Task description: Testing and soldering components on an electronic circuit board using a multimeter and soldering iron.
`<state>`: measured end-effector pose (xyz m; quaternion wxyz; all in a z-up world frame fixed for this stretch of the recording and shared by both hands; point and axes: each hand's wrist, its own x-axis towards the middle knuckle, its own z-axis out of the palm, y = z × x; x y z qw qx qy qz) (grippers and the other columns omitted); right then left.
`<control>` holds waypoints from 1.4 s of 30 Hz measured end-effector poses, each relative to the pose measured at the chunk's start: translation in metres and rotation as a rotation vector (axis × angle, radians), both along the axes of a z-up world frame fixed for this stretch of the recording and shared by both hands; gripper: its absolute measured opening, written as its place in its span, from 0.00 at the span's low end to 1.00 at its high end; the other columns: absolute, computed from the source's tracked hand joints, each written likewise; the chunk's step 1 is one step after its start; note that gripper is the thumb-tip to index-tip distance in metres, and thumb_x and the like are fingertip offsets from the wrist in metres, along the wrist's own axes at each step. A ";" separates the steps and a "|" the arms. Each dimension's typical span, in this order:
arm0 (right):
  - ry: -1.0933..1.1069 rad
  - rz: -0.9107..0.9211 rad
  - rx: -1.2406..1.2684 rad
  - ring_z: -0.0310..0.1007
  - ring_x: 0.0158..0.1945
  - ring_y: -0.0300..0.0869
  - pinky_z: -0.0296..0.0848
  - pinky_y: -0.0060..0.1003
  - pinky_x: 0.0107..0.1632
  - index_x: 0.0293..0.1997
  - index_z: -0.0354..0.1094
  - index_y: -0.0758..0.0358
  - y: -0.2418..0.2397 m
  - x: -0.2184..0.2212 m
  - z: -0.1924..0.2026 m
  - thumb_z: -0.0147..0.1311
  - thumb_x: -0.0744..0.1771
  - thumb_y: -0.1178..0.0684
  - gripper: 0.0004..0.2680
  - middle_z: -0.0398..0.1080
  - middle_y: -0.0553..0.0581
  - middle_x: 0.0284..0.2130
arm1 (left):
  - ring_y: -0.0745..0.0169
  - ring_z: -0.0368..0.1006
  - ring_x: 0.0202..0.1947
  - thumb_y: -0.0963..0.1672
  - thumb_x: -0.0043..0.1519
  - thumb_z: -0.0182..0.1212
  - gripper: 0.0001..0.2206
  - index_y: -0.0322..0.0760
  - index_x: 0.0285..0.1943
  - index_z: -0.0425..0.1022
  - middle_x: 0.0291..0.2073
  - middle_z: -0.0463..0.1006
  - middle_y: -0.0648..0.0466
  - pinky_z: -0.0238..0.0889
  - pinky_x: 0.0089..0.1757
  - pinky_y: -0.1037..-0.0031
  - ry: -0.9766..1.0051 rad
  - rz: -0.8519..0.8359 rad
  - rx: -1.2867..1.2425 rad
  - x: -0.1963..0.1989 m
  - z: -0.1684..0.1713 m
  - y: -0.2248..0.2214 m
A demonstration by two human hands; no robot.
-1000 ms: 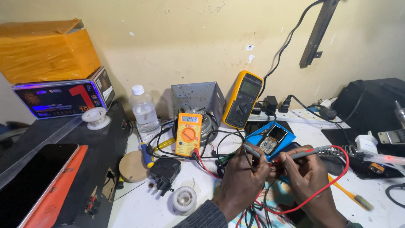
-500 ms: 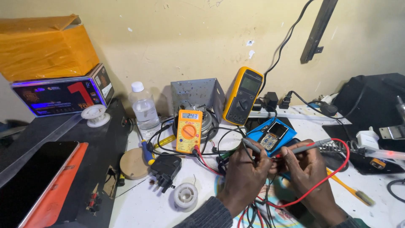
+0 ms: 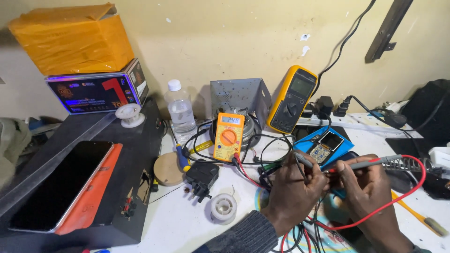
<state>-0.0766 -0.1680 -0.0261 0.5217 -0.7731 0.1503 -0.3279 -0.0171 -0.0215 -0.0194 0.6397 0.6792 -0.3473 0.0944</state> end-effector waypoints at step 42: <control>-0.022 0.124 -0.005 0.75 0.28 0.45 0.73 0.36 0.34 0.41 0.61 0.66 0.007 -0.003 0.023 0.54 0.70 0.53 0.07 0.71 0.62 0.25 | 0.47 0.73 0.31 0.40 0.62 0.53 0.04 0.36 0.43 0.64 0.34 0.73 0.46 0.68 0.34 0.61 -0.054 0.091 -0.001 0.002 -0.003 -0.006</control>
